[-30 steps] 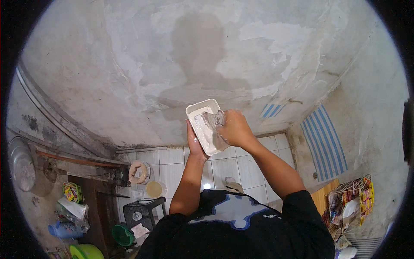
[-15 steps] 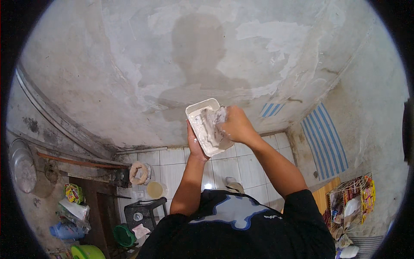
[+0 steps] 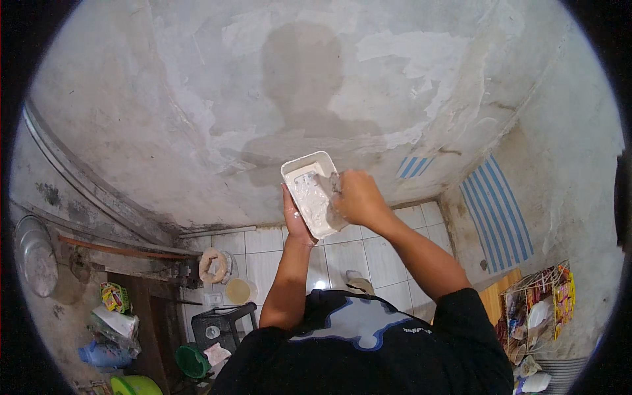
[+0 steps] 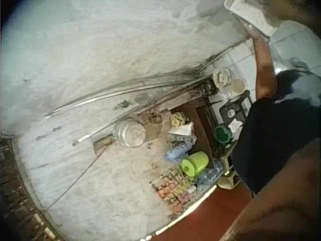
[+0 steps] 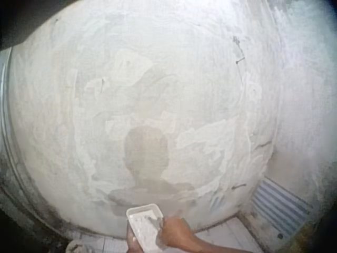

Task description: Apply wall putty or filler to a damaged area of a wall using a putty knife.

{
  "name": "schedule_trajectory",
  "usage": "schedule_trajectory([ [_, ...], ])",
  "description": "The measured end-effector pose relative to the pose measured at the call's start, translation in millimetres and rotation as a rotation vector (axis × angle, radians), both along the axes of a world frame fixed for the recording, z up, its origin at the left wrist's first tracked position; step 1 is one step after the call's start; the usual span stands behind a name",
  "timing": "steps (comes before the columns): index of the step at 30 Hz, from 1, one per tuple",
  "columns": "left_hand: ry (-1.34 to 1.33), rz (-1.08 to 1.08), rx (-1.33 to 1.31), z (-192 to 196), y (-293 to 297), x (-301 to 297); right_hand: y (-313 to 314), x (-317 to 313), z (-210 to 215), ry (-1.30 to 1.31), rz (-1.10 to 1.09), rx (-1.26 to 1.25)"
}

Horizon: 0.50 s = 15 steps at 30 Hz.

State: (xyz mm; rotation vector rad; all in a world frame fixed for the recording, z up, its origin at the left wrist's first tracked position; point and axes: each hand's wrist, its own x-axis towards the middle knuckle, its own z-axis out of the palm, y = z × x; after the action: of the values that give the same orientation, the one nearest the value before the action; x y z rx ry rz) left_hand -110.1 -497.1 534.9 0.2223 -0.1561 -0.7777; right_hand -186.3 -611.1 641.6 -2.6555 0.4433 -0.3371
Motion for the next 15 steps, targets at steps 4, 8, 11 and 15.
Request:
schedule_trajectory([
  [4, -0.008, 0.022, 0.065, 3.4, -4.3, -7.3, 9.7, 3.8, 2.3, -0.060, 0.027, 0.070],
  [8, 0.019, 0.002, -0.002, 2.7, -5.2, -6.4, 8.7, 3.6, 6.8, -0.095, 0.085, 0.210],
  [11, 0.000, -0.021, -0.047, -3.2, -2.7, -2.9, -0.4, 2.7, -0.4, -0.022, 0.076, 0.200],
  [15, 0.112, 0.026, -0.013, -4.2, 1.9, -8.7, -11.5, 2.0, 12.5, -0.093, -0.024, 0.091],
])
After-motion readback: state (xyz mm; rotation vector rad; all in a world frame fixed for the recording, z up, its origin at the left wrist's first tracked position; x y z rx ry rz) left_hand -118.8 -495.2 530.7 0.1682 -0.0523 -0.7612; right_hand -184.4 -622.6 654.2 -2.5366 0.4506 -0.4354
